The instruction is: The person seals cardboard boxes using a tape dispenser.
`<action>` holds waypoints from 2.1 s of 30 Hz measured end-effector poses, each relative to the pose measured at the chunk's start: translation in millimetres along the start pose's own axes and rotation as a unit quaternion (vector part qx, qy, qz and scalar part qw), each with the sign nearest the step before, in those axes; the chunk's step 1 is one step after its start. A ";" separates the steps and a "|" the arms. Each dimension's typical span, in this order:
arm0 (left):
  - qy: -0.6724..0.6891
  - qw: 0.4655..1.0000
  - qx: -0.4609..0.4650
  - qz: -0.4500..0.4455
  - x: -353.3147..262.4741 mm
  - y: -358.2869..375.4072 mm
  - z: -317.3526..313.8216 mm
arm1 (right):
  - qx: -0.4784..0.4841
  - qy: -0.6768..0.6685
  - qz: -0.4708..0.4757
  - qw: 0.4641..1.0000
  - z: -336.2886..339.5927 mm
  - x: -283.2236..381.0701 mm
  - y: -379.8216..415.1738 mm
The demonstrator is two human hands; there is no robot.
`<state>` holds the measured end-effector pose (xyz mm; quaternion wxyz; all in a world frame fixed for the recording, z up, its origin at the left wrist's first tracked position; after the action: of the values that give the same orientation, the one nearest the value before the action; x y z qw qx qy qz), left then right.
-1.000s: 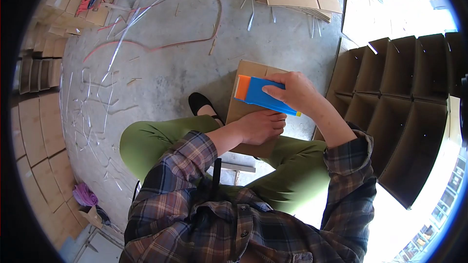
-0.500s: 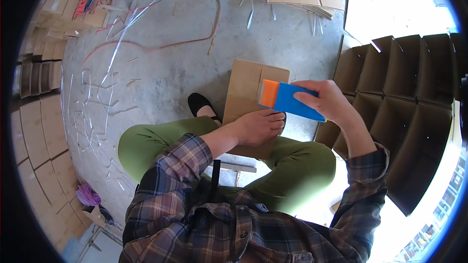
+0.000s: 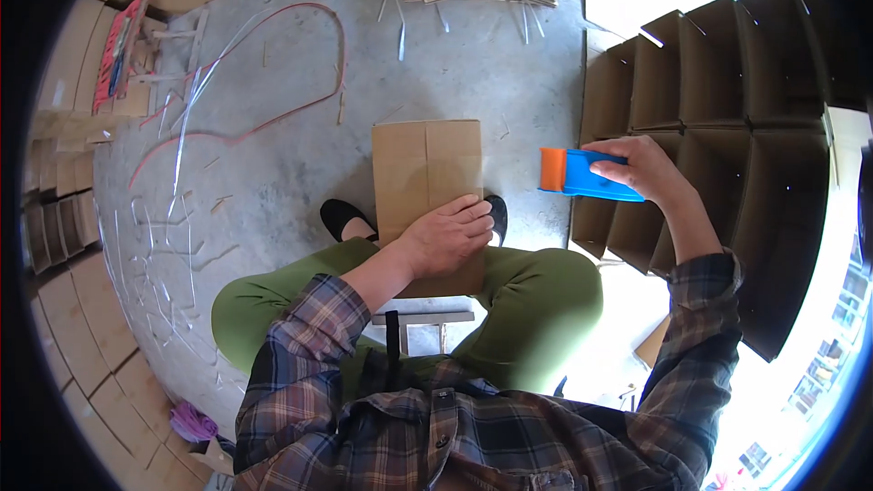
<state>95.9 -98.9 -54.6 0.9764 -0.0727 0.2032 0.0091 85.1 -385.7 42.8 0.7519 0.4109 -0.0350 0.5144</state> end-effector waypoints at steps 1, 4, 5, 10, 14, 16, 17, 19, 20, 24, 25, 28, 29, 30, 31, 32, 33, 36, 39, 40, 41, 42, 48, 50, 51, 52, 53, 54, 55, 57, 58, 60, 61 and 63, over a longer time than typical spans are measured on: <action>-0.001 1.000 0.002 0.002 -0.5 0.2 0.7 | 0.003 0.014 -0.010 1.000 -3.3 0.4 -3.0; -0.012 1.000 -0.001 0.002 0.8 1.9 0.0 | 0.004 0.030 -0.020 0.999 -16.5 -2.5 -16.1; -0.017 1.000 -0.006 0.000 -0.1 1.5 0.2 | 0.003 0.033 -0.024 0.999 -20.9 -4.2 -19.4; -0.018 1.000 0.004 0.000 -1.0 0.0 1.8 | 0.013 0.026 -0.018 0.999 -52.7 -13.0 -46.5; -0.022 1.000 0.007 0.002 -0.3 -1.0 3.5 | 0.013 0.032 0.026 0.999 -78.0 6.5 -65.0; -0.018 1.000 0.008 0.004 1.3 0.8 2.8 | 0.000 0.045 0.075 0.996 -89.7 11.8 -78.6; -0.016 1.000 0.005 0.006 2.3 1.5 3.0 | -0.001 0.052 0.070 0.996 -91.5 15.7 -83.6; -0.010 1.000 0.010 0.010 2.9 0.5 3.3 | -0.003 0.060 0.063 0.996 -92.3 21.3 -88.0; -0.006 1.000 0.014 0.012 3.3 -0.2 3.5 | 0.000 0.067 0.058 0.996 -91.5 24.3 -88.4; -0.013 1.000 0.017 0.009 1.9 0.6 2.8 | 0.025 0.092 0.037 0.995 -83.8 42.8 -96.6; -0.013 1.000 0.021 0.010 1.7 1.6 1.0 | 0.024 0.094 0.040 0.995 -83.7 50.1 -100.7; -0.007 1.000 0.014 0.014 1.7 0.5 -5.0 | 0.061 0.145 0.005 0.987 -95.9 72.7 -109.8; 0.003 1.000 0.006 0.015 2.1 -0.2 -5.1 | 0.062 0.210 0.003 0.976 -114.1 77.5 -110.6; -0.001 1.000 0.003 0.017 3.3 -0.8 -2.8 | 0.063 0.273 0.001 0.960 -129.7 75.9 -112.3; -0.001 1.000 0.001 0.015 4.1 -0.8 -0.7 | 0.063 0.257 0.008 0.964 -141.8 67.7 -116.1; 0.001 1.000 0.002 0.014 2.3 1.9 0.4 | 0.066 0.258 0.013 0.964 -139.4 67.6 -114.4; 0.003 1.000 0.004 0.019 1.2 3.0 1.0 | 0.072 0.260 0.008 0.963 -134.6 66.3 -109.4; 0.026 1.000 0.002 0.012 2.4 -5.8 1.7 | 0.054 0.251 0.016 0.966 -100.5 58.9 -81.8; 0.041 0.998 -0.057 0.002 2.6 -3.0 7.8 | -0.049 0.194 0.022 0.979 -59.1 62.9 -41.6; 0.036 0.997 -0.063 0.007 0.3 0.7 8.0 | -0.099 0.137 0.035 0.985 -49.6 59.8 -25.8; 0.094 0.988 -0.119 0.030 0.6 5.8 9.5 | -0.148 0.078 0.047 0.985 -41.1 58.0 -10.1; 0.153 0.971 -0.174 0.052 -0.7 9.7 16.2 | -0.149 0.084 0.053 0.984 -37.1 57.8 4.8; 0.633 0.535 -0.334 0.449 -38.2 60.7 7.9 | -0.084 -0.239 0.071 0.965 -53.2 77.1 82.0; 0.681 0.479 -0.337 0.439 -55.1 67.9 9.1 | -0.026 -0.326 0.064 0.943 -68.0 84.8 93.3; 0.706 0.449 -0.327 0.440 -64.2 68.2 13.9 | -0.024 -0.306 0.092 0.947 -74.7 90.0 95.9; 0.729 0.419 -0.316 0.439 -70.7 68.0 15.7 | -0.021 -0.304 0.092 0.948 -81.3 92.5 96.5; 0.747 0.406 -0.317 0.420 -74.5 67.4 18.2 | -0.001 -0.307 0.103 0.946 -89.6 95.7 97.2; 0.747 0.403 -0.318 0.423 -79.7 69.4 21.9 | 0.018 -0.311 0.112 0.944 -97.7 98.7 97.9; 0.743 0.408 -0.312 0.428 -85.1 70.8 27.3 | 0.022 -0.291 0.114 0.950 -103.3 100.8 97.0; 0.740 0.413 -0.305 0.435 -87.9 73.8 28.9 | 0.021 -0.275 0.123 0.953 -107.7 104.3 97.9; 0.742 0.405 -0.315 0.432 -85.4 78.3 25.3 | 0.018 -0.258 0.133 0.957 -108.8 106.2 97.3; 0.743 0.394 -0.327 0.432 -79.2 87.0 15.8 | 0.036 -0.272 0.140 0.951 -111.4 107.6 95.5; 0.788 0.329 -0.325 0.407 -74.9 88.6 9.1 | 0.051 -0.286 0.148 0.945 -113.2 109.3 94.4; 0.827 0.260 -0.324 0.379 -71.9 90.0 6.1 | 0.061 -0.323 0.130 0.935 -117.8 109.1 91.2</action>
<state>28.1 -8.1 -32.9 0.0593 -0.2657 0.8849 0.3778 19.4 -215.3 69.9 0.5996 0.5922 -0.2980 0.4483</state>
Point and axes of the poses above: each hand's wrist, its own y-axis away from the middle knuckle, its own z-axis out of the back of the hand, x = y × z, the point moved 4 cm from there along -y, towards the middle knuckle, and after that the axes turned 5 degrees about -y, right-handed, at the moved point
